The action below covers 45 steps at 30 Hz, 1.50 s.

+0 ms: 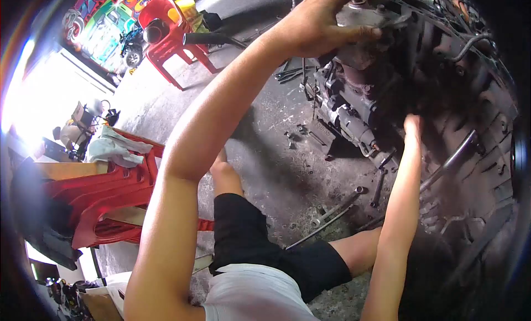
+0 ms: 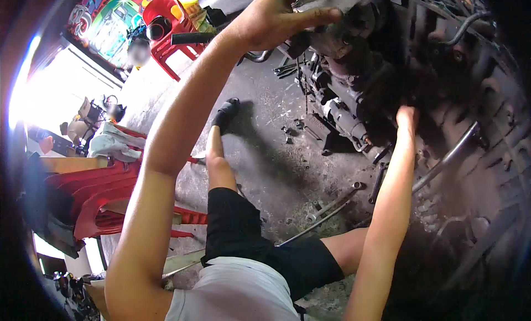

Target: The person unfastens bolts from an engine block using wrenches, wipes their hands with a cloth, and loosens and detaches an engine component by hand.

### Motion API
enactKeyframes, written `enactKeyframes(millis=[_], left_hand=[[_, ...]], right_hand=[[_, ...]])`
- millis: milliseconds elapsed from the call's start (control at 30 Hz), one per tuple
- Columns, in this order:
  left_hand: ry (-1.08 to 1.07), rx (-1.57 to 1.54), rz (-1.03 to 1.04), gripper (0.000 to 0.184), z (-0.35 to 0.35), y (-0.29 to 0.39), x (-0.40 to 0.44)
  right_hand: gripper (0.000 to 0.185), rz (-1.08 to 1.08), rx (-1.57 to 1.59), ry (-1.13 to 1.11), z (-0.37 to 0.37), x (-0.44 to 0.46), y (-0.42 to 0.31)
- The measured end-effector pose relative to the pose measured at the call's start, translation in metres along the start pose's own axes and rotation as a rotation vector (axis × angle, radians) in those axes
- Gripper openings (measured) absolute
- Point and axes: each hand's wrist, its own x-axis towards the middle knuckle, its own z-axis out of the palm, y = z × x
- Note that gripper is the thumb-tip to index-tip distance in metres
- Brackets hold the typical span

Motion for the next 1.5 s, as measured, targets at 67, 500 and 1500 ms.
enactKeyframes(millis=[67,500,1500], left_hand=[[-0.025,0.023,0.035,0.068,-0.003,0.000,0.001],[-0.027,-0.062,0.112,0.070,-0.003,-0.002,0.000],[0.222,-0.154,-0.067,0.035,0.021,-0.009,-0.004]], right_hand=[[0.060,-0.018,-0.035,0.027,-0.005,-0.006,-0.005],[0.044,-0.116,-0.068,0.083,-0.007,-0.024,-0.012],[0.040,0.151,-0.562,0.161,0.185,-0.177,0.353]])
